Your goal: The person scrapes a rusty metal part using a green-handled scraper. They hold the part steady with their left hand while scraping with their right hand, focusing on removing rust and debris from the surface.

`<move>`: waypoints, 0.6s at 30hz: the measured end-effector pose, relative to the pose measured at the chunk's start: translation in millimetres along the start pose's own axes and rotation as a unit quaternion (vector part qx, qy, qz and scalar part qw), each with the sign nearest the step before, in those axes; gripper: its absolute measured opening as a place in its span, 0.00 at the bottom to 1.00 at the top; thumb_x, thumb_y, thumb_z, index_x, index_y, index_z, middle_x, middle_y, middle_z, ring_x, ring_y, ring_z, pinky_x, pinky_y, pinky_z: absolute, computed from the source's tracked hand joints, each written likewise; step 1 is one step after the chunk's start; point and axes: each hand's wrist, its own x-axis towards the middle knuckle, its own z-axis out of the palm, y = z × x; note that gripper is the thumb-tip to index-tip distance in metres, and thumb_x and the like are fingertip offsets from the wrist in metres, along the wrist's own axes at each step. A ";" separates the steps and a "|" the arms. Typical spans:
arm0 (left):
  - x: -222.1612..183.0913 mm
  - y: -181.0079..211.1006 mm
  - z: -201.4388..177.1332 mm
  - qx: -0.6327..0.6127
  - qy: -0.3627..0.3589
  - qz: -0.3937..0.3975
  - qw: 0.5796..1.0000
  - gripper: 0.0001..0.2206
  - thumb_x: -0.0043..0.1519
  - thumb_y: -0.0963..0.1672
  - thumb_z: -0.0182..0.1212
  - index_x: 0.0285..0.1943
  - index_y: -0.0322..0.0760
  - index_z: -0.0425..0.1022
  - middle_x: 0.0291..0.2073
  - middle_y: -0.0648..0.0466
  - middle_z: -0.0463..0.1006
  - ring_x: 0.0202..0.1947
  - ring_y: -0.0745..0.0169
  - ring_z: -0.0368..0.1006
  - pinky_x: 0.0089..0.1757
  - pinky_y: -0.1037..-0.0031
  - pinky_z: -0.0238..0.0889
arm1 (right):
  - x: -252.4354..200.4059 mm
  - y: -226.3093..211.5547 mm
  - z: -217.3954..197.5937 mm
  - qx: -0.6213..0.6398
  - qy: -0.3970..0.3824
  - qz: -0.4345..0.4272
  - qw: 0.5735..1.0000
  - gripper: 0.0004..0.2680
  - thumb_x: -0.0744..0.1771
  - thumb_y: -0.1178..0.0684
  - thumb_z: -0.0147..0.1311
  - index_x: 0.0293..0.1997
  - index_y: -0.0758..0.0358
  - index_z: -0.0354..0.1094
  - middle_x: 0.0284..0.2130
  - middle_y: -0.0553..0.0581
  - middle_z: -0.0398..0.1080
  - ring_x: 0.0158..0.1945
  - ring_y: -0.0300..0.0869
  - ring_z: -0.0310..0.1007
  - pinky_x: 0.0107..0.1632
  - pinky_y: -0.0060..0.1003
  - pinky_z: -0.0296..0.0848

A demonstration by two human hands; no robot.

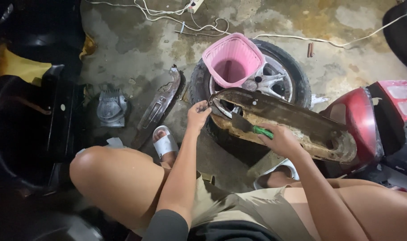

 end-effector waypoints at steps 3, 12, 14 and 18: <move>2.8 0.1 1.5 0.004 0.003 -0.010 1.000 0.22 0.57 0.44 0.73 0.63 0.41 0.77 0.56 0.48 0.80 0.65 0.53 0.69 0.61 0.64 0.65 | 6.3 -1.3 4.9 0.032 -0.015 0.010 0.999 0.17 0.67 0.46 0.55 0.63 0.49 0.71 0.54 0.59 0.76 0.56 0.57 0.76 0.57 0.53 0.73; 2.9 -2.2 -7.7 -0.014 -0.014 -0.021 1.000 0.25 0.59 0.47 0.73 0.65 0.37 0.75 0.55 0.45 0.80 0.58 0.52 0.74 0.52 0.62 0.72 | 15.1 22.7 21.9 -0.033 -0.061 0.033 0.997 0.21 0.67 0.43 0.53 0.70 0.49 0.63 0.53 0.66 0.75 0.57 0.60 0.75 0.57 0.55 0.74; 14.5 -13.3 -7.4 -0.020 -0.016 -0.021 0.999 0.25 0.59 0.47 0.73 0.65 0.37 0.74 0.55 0.45 0.80 0.57 0.54 0.74 0.51 0.64 0.72 | 21.0 31.0 30.6 -0.073 -0.066 0.032 0.995 0.21 0.67 0.42 0.52 0.70 0.47 0.63 0.53 0.65 0.75 0.57 0.59 0.76 0.58 0.54 0.74; -7.2 18.4 -11.3 -0.025 -0.044 -0.015 0.999 0.22 0.62 0.48 0.71 0.63 0.38 0.76 0.51 0.46 0.80 0.53 0.56 0.75 0.48 0.68 0.73 | 30.4 42.3 42.1 -0.113 -0.056 0.027 0.992 0.21 0.66 0.39 0.50 0.68 0.42 0.63 0.49 0.62 0.77 0.54 0.58 0.78 0.56 0.53 0.75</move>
